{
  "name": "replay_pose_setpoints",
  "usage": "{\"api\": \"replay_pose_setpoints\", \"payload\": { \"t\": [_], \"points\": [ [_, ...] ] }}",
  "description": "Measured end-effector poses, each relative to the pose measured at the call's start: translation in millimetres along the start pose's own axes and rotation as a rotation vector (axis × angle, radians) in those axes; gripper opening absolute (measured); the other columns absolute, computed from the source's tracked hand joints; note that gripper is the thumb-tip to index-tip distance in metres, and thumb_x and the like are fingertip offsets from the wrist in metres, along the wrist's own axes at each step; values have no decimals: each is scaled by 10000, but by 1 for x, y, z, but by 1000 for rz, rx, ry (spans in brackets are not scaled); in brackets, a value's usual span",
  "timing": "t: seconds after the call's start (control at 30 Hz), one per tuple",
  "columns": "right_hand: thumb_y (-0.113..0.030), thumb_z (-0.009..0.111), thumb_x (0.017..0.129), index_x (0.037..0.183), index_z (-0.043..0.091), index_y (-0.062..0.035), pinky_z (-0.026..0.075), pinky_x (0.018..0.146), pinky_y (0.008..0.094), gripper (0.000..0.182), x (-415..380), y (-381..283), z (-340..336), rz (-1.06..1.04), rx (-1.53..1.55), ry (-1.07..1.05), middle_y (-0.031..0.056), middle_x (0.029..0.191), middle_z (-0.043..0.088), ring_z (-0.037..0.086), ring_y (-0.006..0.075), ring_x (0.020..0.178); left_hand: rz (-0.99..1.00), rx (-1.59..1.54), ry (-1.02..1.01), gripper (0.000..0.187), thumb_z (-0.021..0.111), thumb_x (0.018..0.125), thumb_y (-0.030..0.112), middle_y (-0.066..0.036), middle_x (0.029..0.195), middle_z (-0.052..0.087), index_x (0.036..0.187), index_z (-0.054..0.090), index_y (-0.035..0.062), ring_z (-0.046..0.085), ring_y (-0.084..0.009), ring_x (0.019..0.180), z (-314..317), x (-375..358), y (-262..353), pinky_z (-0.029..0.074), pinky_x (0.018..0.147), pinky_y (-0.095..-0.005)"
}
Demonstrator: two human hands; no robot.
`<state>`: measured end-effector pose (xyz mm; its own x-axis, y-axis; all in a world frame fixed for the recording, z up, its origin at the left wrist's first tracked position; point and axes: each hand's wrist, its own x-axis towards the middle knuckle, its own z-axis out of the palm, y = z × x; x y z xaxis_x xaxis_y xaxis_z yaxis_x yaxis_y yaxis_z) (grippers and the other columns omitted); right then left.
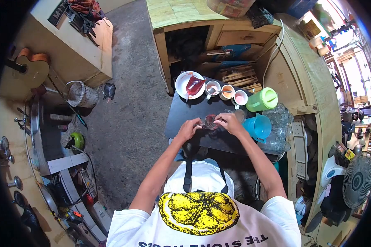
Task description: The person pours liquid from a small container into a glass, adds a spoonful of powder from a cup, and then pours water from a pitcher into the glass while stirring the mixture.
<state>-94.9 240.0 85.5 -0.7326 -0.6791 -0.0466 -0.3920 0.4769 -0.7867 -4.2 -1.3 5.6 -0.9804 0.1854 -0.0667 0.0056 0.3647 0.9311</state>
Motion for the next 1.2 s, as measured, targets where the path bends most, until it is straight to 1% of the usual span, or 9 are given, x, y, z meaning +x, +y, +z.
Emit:
{"api": "replay_pose_setpoints", "payload": {
  "t": [0.07, 0.17, 0.27, 0.47, 0.57, 0.67, 0.77, 1.07, 1.2],
  "points": [
    [-132, 727, 908, 1007, 713, -19, 553, 712, 380, 151, 6, 6, -3, -126, -46, -121, 149, 892, 731, 722, 303, 800, 6, -47, 9, 238, 685, 940, 219, -208, 925, 700, 1034, 609, 14, 659, -454, 939, -1, 0, 2, 508, 768, -475],
    [-123, 682, 928, 1037, 710, -37, 559, 765, 423, 142, 16, 17, -3, -260, -148, -302, 155, 942, 721, 708, 354, 876, -10, -16, -20, 232, 680, 943, 220, -210, 933, 701, 1039, 618, 18, 657, -456, 948, -3, 1, 2, 509, 776, -476],
    [-106, 677, 897, 1093, 699, -54, 552, 806, 448, 204, 29, 13, -7, -290, -275, -458, 158, 977, 710, 694, 371, 936, -26, -21, -10, 222, 679, 942, 215, -208, 940, 705, 1045, 629, 25, 655, -458, 948, -2, 1, 2, 512, 780, -477],
    [-79, 658, 863, 1109, 688, -64, 555, 829, 449, 249, 34, 16, -3, -401, -361, -526, 145, 1006, 704, 689, 361, 968, -9, -50, -7, 210, 679, 941, 208, -193, 952, 722, 1047, 647, 30, 670, -437, 950, -3, 0, 5, 520, 791, -463],
    [-75, 663, 868, 1127, 679, -56, 560, 826, 445, 260, 31, 24, -1, -487, -354, -456, 143, 1011, 701, 689, 357, 977, -14, -6, -1, 193, 679, 938, 194, -184, 946, 731, 1048, 677, 36, 686, -417, 941, 1, 0, -3, 524, 792, -449],
    [-69, 691, 862, 1131, 661, -35, 559, 790, 438, 273, 22, 26, 9, -477, -295, -245, 139, 974, 686, 684, 348, 946, -14, 23, 25, 181, 681, 933, 179, -178, 943, 739, 1039, 705, 34, 696, -402, 931, 2, 0, 1, 527, 794, -441],
    [-87, 654, 912, 1069, 637, -16, 560, 793, 442, 173, 12, 23, 20, -461, -334, -126, 124, 941, 665, 677, 347, 877, 1, -4, 15, 185, 684, 928, 173, -175, 956, 742, 1038, 724, 29, 699, -396, 933, 1, 0, -3, 529, 803, -443],
    [-43, 659, 919, 1077, 675, 1, 554, 714, 420, 165, -11, 3, 37, -183, -303, 243, 168, 927, 679, 687, 349, 809, -16, 41, 24, 216, 694, 914, 166, -176, 986, 744, 1073, 733, 26, 696, -401, 958, 2, 2, -1, 535, 831, -446],
    [-42, 655, 918, 1031, 726, 21, 560, 689, 372, 147, -6, 5, 42, 54, -92, 370, 177, 876, 730, 726, 277, 751, -18, 30, 30, 221, 695, 912, 167, -182, 996, 741, 1077, 732, 24, 688, -410, 967, 2, 2, 2, 534, 834, -454]
  ]
}}
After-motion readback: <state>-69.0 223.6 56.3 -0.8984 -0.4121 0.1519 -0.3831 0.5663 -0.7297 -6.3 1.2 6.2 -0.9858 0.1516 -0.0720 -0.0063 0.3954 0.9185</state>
